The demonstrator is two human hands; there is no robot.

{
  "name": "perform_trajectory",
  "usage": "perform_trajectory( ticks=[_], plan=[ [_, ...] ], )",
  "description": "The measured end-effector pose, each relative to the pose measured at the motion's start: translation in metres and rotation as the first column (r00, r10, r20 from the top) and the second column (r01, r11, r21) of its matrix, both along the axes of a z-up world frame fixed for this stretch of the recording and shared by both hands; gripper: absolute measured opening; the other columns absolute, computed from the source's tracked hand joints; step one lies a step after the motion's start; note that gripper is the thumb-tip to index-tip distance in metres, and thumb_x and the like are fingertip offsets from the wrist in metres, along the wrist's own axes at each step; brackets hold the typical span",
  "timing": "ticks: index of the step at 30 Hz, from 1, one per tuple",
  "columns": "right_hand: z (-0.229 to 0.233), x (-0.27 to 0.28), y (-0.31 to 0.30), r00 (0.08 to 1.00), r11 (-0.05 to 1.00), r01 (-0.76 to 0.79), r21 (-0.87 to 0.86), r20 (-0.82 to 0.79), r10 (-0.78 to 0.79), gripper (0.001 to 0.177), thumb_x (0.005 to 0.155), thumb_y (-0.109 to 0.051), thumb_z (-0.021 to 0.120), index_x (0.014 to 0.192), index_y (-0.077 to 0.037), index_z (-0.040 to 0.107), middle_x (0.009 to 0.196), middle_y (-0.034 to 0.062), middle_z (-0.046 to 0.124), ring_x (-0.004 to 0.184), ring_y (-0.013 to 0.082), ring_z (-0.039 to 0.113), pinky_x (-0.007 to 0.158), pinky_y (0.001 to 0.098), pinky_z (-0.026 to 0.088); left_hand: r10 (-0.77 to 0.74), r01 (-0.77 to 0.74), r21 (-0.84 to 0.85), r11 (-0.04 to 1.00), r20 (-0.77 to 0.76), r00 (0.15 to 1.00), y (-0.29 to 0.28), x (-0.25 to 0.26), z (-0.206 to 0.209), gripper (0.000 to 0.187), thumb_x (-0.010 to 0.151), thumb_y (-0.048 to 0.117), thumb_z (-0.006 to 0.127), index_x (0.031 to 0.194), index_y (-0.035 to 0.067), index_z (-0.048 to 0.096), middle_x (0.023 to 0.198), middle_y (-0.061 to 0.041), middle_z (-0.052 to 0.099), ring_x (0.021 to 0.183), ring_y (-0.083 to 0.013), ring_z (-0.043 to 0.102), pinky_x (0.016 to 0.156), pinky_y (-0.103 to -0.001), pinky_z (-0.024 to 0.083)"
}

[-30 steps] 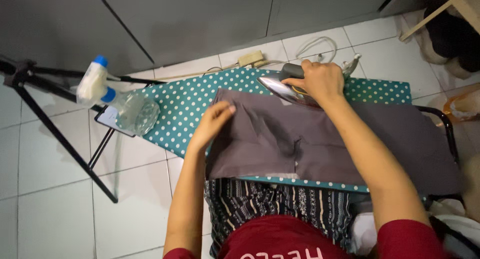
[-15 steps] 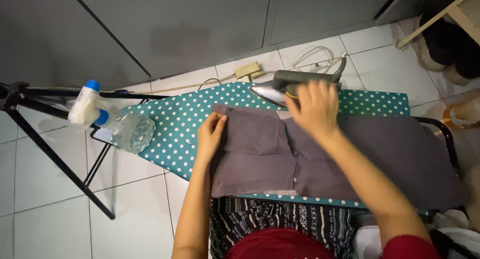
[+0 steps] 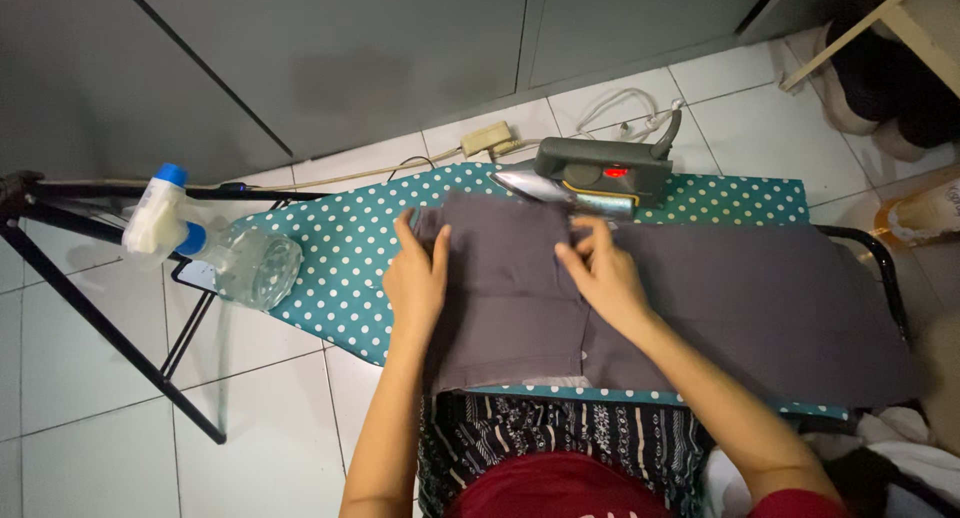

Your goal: The person irons a gray t-shirt on a patterned board, sprays it with water from a bottle, and then folds the t-shirt and places it on a stack of clothes.

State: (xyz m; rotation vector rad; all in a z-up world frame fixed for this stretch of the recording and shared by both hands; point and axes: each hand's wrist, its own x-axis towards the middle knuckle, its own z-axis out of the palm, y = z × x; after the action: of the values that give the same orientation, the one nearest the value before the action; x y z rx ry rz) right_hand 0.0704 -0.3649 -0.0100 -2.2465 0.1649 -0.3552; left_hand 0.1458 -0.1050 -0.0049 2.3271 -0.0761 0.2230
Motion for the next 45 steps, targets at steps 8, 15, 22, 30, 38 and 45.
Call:
perform_trajectory(
  ticks=[8,15,22,30,38,45],
  plan=[
    [0.004,-0.024,-0.004,0.974,0.939,-0.219,-0.266,0.006,0.228,0.051,0.084,-0.032,0.079,0.124,-0.008,0.059,0.067,0.0022,0.061,0.058,0.0198,0.061,0.064,0.0357,0.052,0.054,-0.091,0.23,0.969,0.159,0.986,0.005,-0.012,-0.018,0.046,0.099,0.032,0.067,0.138,0.009,0.055,0.057,-0.013,0.063,0.05,-0.0346,0.062,0.05,-0.046,0.046],
    [0.026,-0.018,-0.016,0.906,0.917,-0.359,-0.172,-0.301,0.298,0.041,0.083,-0.033,0.081,0.115,-0.014,0.066,0.061,0.0032,0.055,0.059,0.0209,0.058,0.064,0.0353,0.049,0.047,-0.133,0.293,0.947,0.283,0.958,0.019,-0.013,-0.027,0.038,0.098,0.023,0.07,0.132,0.008,0.061,0.063,-0.01,0.065,0.059,-0.031,0.061,0.062,-0.043,0.046],
    [0.062,0.035,-0.033,0.959,0.721,0.055,-0.691,0.238,0.154,0.055,0.093,-0.04,0.077,0.134,-0.005,0.064,0.134,0.0128,0.059,0.126,0.0332,0.052,0.105,0.0513,0.039,-0.04,0.069,-0.182,0.981,0.158,0.987,0.042,-0.029,-0.017,0.051,0.089,0.023,0.08,0.131,0.006,0.057,0.072,-0.003,0.069,0.062,-0.0196,0.061,0.063,-0.034,0.046],
    [0.073,0.114,-0.034,0.984,0.667,-0.137,-0.732,-0.021,0.178,0.053,0.089,-0.055,0.077,0.101,-0.006,0.063,0.089,0.0153,0.072,0.086,0.0355,0.07,0.071,0.0465,0.053,-0.108,0.15,-0.15,0.977,0.256,0.961,0.054,-0.037,-0.029,0.056,0.083,0.005,0.081,0.134,0.007,0.058,0.081,-0.003,0.072,0.082,-0.0208,0.06,0.083,-0.037,0.043],
    [0.091,0.033,0.051,0.953,0.693,-0.301,-0.656,-0.24,0.186,0.054,0.077,-0.064,0.077,0.082,-0.011,0.063,0.067,0.0112,0.07,0.058,0.0317,0.069,0.052,0.0456,0.052,-0.034,0.073,-0.231,0.97,0.168,0.985,0.055,-0.042,-0.034,0.062,0.084,0.006,0.078,0.14,0.006,0.052,0.082,0.0,0.072,0.089,-0.0198,0.061,0.096,-0.038,0.04],
    [0.05,0.071,0.098,0.954,0.664,-0.063,-0.745,0.152,0.26,0.054,0.086,-0.06,0.072,0.084,-0.007,0.059,0.068,0.0088,0.065,0.055,0.0267,0.065,0.052,0.0377,0.054,0.033,-0.007,-0.256,0.967,0.1,0.994,0.051,-0.045,-0.037,0.064,0.083,0.004,0.075,0.141,0.007,0.05,0.083,0.001,0.071,0.093,-0.0213,0.053,0.092,-0.035,0.042]
  ],
)
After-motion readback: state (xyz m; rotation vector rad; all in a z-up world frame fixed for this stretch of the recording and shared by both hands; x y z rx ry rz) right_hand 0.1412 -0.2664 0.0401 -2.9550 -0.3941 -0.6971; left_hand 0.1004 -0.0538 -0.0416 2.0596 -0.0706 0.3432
